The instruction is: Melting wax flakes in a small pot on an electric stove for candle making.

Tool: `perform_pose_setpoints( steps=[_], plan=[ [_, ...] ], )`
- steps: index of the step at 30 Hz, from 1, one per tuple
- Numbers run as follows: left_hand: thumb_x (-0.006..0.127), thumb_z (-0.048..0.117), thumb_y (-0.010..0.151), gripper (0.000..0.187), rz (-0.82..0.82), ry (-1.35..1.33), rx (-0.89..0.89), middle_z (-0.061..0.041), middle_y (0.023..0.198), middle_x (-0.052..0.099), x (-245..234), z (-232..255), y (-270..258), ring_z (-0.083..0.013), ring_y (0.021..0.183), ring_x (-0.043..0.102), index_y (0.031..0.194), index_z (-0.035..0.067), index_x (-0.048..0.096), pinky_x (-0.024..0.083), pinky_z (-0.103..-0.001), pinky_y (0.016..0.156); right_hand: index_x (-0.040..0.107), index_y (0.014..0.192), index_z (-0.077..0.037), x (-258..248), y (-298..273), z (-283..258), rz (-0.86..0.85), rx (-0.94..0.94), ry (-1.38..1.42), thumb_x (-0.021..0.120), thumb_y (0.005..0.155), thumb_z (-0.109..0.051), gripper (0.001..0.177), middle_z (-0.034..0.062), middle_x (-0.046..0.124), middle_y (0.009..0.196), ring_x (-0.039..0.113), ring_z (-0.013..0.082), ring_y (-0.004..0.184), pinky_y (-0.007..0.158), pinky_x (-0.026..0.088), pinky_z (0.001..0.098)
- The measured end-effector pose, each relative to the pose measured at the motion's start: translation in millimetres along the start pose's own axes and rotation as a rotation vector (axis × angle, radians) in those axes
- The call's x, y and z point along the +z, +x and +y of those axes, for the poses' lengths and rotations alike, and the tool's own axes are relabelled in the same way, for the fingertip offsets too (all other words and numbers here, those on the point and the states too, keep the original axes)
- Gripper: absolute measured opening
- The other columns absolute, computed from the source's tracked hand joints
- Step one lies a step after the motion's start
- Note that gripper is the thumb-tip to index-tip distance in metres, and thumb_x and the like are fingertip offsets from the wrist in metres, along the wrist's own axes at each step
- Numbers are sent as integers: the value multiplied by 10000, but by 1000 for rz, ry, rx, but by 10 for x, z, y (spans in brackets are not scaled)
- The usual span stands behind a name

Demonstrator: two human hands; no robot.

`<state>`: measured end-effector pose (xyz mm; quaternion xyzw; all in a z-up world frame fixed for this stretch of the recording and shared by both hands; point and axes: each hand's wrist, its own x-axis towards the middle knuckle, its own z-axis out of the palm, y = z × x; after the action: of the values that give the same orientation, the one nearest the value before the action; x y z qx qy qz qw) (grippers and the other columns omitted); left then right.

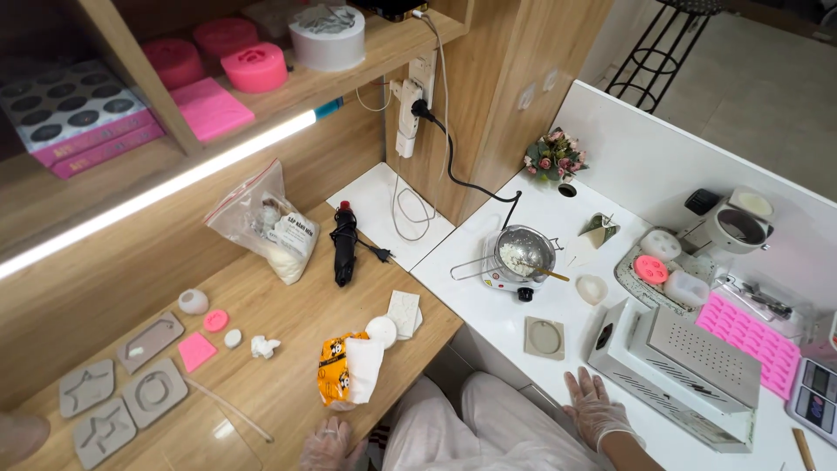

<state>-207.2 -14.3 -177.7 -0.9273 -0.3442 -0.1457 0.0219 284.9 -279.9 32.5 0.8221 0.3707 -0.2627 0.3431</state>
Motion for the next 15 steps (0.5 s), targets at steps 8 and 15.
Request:
perform_pose_setpoints(
  steps=[8,15],
  plan=[
    [677,814,666,654,413,136,124,-46,622,458,592,-91,-3,-224,488,440,622,186,501,401,-403,404,-81,1619,-333,-45,36,-18,-51,38,-50,214,1056,-575,680,29,-163,1733,-25,285,1587,1186,430,372],
    [724,667,708,515,145,-16,62,-81,748,535,246,-33,28,-280,623,569,748,178,569,509,-422,511,-82,1625,-266,-248,-144,-21,-50,24,-1,235,1076,-509,679,57,-169,1729,-69,302,1584,1234,348,418]
  ],
)
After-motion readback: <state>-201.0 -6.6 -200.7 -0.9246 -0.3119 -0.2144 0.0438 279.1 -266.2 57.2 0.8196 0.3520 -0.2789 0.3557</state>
